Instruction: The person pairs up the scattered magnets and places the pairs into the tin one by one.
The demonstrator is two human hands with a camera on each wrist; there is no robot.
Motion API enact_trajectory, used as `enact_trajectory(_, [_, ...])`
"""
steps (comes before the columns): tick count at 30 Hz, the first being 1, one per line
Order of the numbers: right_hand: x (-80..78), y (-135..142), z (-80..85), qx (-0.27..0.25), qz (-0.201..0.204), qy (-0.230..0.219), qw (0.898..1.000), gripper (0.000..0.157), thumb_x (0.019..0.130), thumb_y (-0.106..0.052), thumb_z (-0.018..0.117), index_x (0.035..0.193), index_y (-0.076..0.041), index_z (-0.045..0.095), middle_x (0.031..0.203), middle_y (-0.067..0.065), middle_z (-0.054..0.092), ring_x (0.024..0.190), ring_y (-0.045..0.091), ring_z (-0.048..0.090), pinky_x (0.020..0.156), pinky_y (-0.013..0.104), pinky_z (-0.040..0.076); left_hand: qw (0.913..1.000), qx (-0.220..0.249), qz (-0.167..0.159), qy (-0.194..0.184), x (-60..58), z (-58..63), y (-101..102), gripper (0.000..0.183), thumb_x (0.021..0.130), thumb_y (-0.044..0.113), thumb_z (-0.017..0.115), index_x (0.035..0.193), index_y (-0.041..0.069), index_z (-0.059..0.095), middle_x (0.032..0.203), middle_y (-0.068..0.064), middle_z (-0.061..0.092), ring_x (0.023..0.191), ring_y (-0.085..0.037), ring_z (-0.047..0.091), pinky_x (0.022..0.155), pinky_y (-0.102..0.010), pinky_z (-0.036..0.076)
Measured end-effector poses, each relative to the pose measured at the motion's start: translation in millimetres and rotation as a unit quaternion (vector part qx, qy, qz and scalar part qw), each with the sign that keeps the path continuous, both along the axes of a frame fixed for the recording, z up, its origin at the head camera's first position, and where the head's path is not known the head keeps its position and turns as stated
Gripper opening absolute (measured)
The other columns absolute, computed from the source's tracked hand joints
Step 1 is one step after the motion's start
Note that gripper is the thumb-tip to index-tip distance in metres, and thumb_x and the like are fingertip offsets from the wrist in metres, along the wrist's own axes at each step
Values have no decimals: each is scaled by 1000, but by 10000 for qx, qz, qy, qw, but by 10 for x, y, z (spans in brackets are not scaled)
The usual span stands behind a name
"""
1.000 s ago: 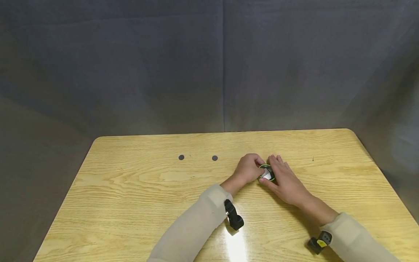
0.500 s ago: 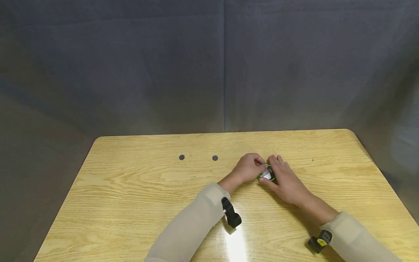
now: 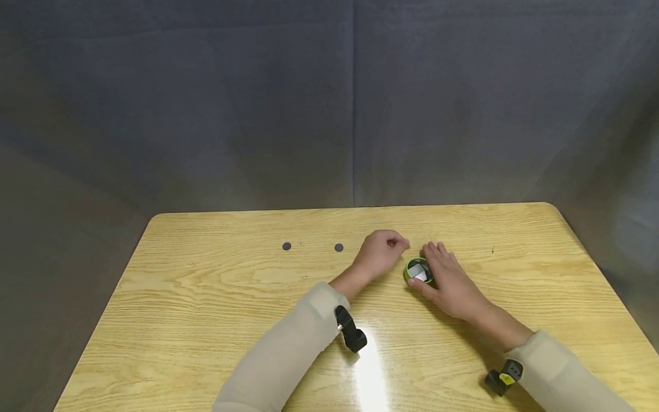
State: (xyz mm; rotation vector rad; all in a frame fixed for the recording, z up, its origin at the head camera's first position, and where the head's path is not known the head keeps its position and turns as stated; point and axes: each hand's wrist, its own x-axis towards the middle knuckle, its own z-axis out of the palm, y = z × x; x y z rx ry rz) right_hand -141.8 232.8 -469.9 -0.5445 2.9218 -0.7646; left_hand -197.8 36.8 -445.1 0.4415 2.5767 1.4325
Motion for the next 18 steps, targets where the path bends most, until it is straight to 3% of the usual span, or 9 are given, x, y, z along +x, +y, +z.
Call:
enact_trajectory(5, [8,-4,27,17,1,-18,10000,87,101,-45,62,155,13,24,160,36,21,150,53,10,119,66,12,9973,-534,-218,446,3,34,-63,28,107,30,55,115,14,76,113,3,73,99,-10,65,87,-26,53])
enact_trajectory(9, [10,-9,63,36,18,35,10000,88,101,-44,63,154,15,25,159,38,20,149,55,10,119,66,13,9904,-1125,-475,652,38,88,-136,36,107,34,56,134,13,66,132,-2,67,115,-16,64,96,-32,53])
enact_trajectory(14, [1,-8,110,60,64,63,9999,87,102,-43,62,155,14,22,160,37,17,150,54,9,119,66,12,9676,-2168,-813,1009,81,131,-253,60,105,44,55,153,9,44,156,-8,46,144,-25,42,117,-42,36])
enact_trajectory(18, [-13,-7,131,101,61,85,9999,87,103,-44,59,155,13,21,161,36,16,150,53,8,119,67,11,9492,-2763,-974,1150,115,130,-352,75,103,52,53,160,8,31,165,-13,30,154,-32,22,123,-51,21])
